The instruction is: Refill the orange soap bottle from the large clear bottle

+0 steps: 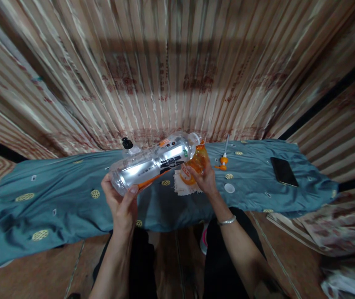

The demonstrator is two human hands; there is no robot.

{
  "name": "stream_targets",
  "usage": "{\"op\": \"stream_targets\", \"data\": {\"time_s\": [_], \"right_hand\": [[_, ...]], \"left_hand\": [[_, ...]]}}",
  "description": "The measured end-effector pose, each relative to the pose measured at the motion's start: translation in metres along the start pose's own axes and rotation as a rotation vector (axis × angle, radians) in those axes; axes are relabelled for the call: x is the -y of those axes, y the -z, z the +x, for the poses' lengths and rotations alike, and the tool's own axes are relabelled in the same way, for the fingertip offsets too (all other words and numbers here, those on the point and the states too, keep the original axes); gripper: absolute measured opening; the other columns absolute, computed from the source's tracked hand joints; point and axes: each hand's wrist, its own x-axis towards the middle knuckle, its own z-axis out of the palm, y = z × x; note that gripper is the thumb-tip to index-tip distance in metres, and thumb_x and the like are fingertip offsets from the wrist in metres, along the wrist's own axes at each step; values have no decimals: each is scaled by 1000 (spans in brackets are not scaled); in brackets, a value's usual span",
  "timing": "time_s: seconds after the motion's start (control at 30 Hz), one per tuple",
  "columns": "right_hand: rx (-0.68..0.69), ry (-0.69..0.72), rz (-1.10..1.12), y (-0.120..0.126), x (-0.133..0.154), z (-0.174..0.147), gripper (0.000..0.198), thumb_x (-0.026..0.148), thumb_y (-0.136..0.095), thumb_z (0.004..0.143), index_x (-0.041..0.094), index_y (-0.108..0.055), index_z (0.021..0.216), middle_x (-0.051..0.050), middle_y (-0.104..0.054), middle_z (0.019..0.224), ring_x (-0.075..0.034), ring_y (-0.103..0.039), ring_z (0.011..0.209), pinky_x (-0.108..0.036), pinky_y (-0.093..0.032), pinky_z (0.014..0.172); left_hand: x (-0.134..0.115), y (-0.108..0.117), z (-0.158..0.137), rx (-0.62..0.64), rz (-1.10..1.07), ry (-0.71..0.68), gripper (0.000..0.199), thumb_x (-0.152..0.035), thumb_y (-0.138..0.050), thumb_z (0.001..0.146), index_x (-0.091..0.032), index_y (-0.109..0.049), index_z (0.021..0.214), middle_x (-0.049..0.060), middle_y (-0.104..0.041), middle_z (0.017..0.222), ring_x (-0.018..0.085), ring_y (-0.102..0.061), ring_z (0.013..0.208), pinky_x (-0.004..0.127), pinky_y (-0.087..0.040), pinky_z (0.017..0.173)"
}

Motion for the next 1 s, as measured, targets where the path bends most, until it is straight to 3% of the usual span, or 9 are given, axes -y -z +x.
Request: {"op": "stream_targets", "data": {"time_s": [0.13, 0.5, 0.7, 0.87, 1.0], "right_hand": [[-2, -24, 6, 0, 1, 0, 76, 74, -95, 98, 25, -75, 153, -19, -90, 140, -44, -88, 134, -68, -74, 122], [1, -19, -1, 1, -3, 0, 81, 78, -94, 101, 24, -75, 158, -19, -89, 141, -43, -87, 137, -66, -74, 123], [5, 16, 9, 0, -6, 0, 79, 80, -92, 101, 23, -77, 155, -21, -87, 148, -47, -83, 146, -71, -70, 127], [-1, 21, 14, 0, -8, 0, 75, 76, -93, 102, 25, -77, 155, -20, -88, 145, -47, -85, 142, -71, -72, 124], [-3, 13, 12, -1, -9, 0, 78, 76, -94, 101, 25, -76, 157, -20, -87, 145, -46, -85, 140, -70, -73, 124]], "left_hand": [[-3, -1, 0, 26, 18, -5, 81, -51, -120, 58, -32, -71, 120, 4, -76, 130, 28, -74, 119, 48, -69, 114], [-1, -4, -1, -2, -7, -1, 88, -52, -123, 55, -30, -71, 124, 6, -75, 141, 30, -75, 127, 45, -67, 109], [-2, -1, 1, 21, 10, 9, 90, -54, -123, 55, -30, -70, 124, 7, -71, 155, 32, -75, 126, 51, -67, 112], [1, 1, 1, 34, 19, -12, 85, -52, -120, 59, -31, -69, 124, 7, -72, 145, 33, -72, 127, 57, -66, 117], [3, 1, 0, 35, 16, -18, 86, -53, -120, 61, -32, -70, 128, 7, -71, 149, 33, -74, 129, 57, -68, 117]]}}
